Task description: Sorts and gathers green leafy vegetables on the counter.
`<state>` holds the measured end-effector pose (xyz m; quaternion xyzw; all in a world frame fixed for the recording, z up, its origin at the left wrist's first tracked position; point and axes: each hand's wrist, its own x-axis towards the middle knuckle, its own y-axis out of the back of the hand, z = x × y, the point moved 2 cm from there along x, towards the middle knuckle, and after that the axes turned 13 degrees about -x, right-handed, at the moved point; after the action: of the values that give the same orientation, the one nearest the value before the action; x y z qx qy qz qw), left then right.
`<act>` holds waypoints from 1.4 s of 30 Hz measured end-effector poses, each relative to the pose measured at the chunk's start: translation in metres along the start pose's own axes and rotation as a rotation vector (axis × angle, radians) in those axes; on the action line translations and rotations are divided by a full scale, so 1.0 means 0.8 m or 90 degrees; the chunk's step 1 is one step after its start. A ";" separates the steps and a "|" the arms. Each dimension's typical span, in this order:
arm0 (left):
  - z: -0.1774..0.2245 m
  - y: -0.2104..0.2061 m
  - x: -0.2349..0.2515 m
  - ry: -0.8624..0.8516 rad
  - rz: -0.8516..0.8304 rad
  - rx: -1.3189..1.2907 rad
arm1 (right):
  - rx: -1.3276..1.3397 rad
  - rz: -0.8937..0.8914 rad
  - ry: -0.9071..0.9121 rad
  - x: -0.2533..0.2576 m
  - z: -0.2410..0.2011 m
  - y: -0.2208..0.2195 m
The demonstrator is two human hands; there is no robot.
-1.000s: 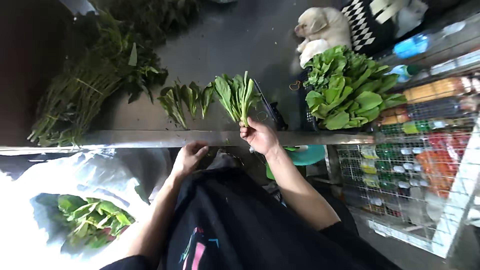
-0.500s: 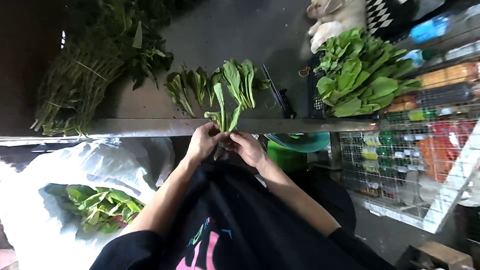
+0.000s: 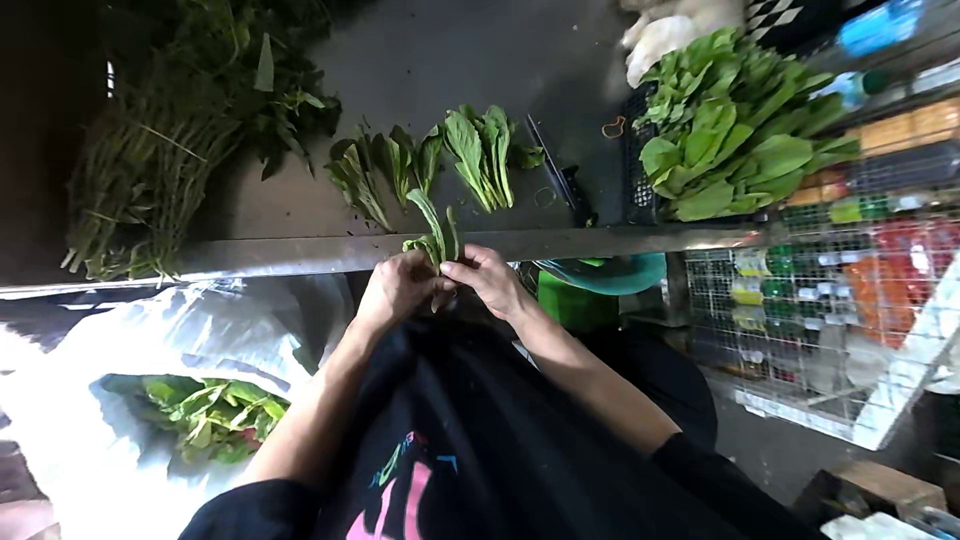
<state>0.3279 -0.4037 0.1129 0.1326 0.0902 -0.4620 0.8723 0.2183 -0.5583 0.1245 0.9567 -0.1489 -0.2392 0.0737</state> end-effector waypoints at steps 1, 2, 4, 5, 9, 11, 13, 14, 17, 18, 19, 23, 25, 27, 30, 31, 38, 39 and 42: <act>-0.006 0.002 -0.003 -0.008 0.003 -0.051 | -0.006 0.007 0.011 0.001 -0.001 -0.002; -0.012 0.005 -0.005 -0.011 0.010 -0.114 | -0.009 0.018 0.023 0.003 -0.002 -0.004; -0.020 0.007 -0.010 0.005 0.037 -0.260 | -0.004 0.042 0.038 0.007 -0.005 -0.005; -0.022 0.008 -0.013 0.015 0.059 -0.332 | 0.005 0.045 0.046 0.010 -0.007 -0.005; -0.023 0.016 -0.021 0.054 0.164 -0.544 | 0.086 0.023 0.079 0.021 -0.015 -0.011; -0.025 0.019 -0.026 0.048 0.225 -0.615 | 0.144 0.009 0.038 0.026 -0.022 -0.017; -0.028 0.020 -0.030 0.025 0.272 -0.680 | 0.197 0.013 -0.038 0.032 -0.029 -0.023; -0.029 0.021 -0.031 0.017 0.296 -0.709 | 0.217 0.026 -0.072 0.037 -0.031 -0.024; -0.036 0.032 -0.039 -0.009 0.371 -0.757 | 0.226 0.092 -0.121 0.051 -0.036 -0.019; -0.040 0.040 -0.045 -0.018 0.382 -0.740 | 0.205 0.115 -0.104 0.056 -0.037 -0.012; -0.045 0.050 -0.052 -0.028 0.388 -0.705 | 0.168 0.132 -0.070 0.062 -0.039 -0.005; -0.068 0.094 -0.088 -0.048 0.435 -0.479 | -0.045 0.156 0.113 0.092 -0.064 0.004; -0.080 0.112 -0.103 -0.049 0.468 -0.423 | -0.148 0.141 0.138 0.117 -0.075 -0.006; -0.088 0.126 -0.119 -0.030 0.510 -0.373 | -0.269 0.094 0.060 0.141 -0.066 -0.016; -0.092 0.149 -0.159 -0.004 0.563 -0.322 | -0.388 0.051 -0.012 0.146 -0.042 -0.026; -0.097 0.156 -0.178 0.001 0.588 -0.312 | -0.392 0.044 -0.005 0.138 -0.033 -0.029; -0.145 0.167 -0.309 0.132 0.793 -0.294 | -0.312 0.034 -0.024 0.075 0.029 0.006; -0.145 0.169 -0.325 0.192 0.806 -0.270 | -0.319 0.029 -0.018 0.073 0.032 0.010; -0.209 0.182 -0.368 0.472 0.688 -0.086 | -0.323 0.050 -0.009 0.079 0.032 0.029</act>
<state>0.2792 -0.0423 0.0584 0.2546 0.3345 0.1240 0.8988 0.2535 -0.6018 0.0799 0.8994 -0.1218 -0.2726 0.3192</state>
